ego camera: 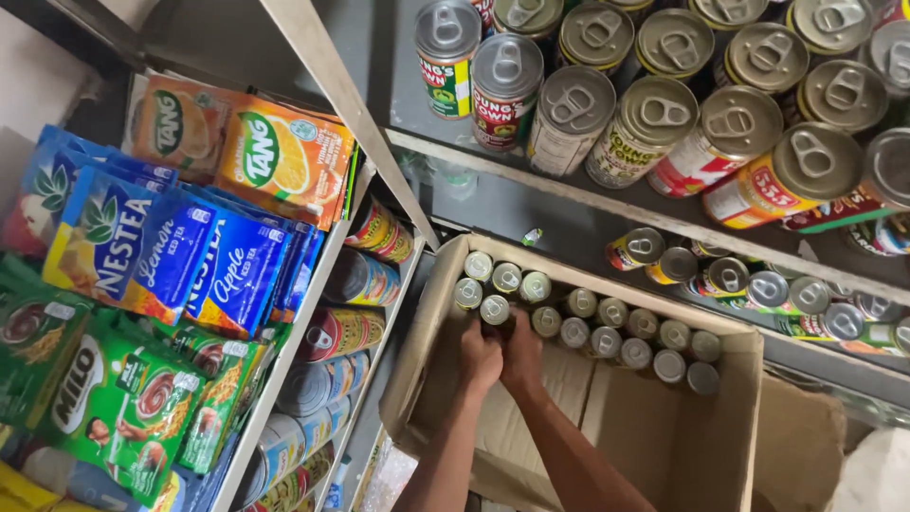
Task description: Sort and arrange various canned goods from a shelf into a cardboard box.
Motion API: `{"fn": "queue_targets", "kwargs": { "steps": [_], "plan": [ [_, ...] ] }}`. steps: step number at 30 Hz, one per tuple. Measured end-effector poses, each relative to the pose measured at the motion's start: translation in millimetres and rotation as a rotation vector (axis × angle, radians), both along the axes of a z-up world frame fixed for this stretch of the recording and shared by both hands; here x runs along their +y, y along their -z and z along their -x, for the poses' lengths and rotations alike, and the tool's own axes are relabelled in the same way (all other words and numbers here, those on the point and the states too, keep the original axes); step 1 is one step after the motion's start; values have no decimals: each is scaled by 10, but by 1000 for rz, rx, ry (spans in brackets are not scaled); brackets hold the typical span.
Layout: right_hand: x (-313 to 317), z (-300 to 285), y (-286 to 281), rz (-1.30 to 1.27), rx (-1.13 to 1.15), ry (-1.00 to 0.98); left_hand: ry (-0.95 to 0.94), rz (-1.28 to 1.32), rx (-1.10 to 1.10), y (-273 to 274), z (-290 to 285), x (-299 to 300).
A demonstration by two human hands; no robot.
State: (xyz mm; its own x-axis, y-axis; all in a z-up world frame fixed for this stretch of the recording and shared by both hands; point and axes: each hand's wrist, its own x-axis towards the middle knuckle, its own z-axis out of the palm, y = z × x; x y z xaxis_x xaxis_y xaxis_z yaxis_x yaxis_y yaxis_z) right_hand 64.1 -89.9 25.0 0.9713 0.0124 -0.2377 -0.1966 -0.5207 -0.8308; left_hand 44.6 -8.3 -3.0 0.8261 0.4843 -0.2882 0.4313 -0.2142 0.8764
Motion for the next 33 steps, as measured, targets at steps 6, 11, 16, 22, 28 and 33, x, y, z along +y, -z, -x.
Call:
{"fn": "queue_targets", "kwargs": {
  "steps": [6,11,16,22,28,33],
  "plan": [
    [-50,0,-222,-9,-54,-93,10,80,-127,-17,-5,11],
    [-401,196,-347,240,-231,-145,-77,92,9,-406,-156,-5],
    [-547,-190,-1020,687,-63,-147,-124,-47,451,-744,-264,44],
    [-549,-313,-950,765,-43,-239,-74,-291,306,-499,-282,-47],
    [-541,-238,-838,785,-117,-187,111,-472,258,-80,-188,-25],
    [-525,-152,-626,510,-303,-237,131,-605,190,128,-109,-35]
  ]
}}
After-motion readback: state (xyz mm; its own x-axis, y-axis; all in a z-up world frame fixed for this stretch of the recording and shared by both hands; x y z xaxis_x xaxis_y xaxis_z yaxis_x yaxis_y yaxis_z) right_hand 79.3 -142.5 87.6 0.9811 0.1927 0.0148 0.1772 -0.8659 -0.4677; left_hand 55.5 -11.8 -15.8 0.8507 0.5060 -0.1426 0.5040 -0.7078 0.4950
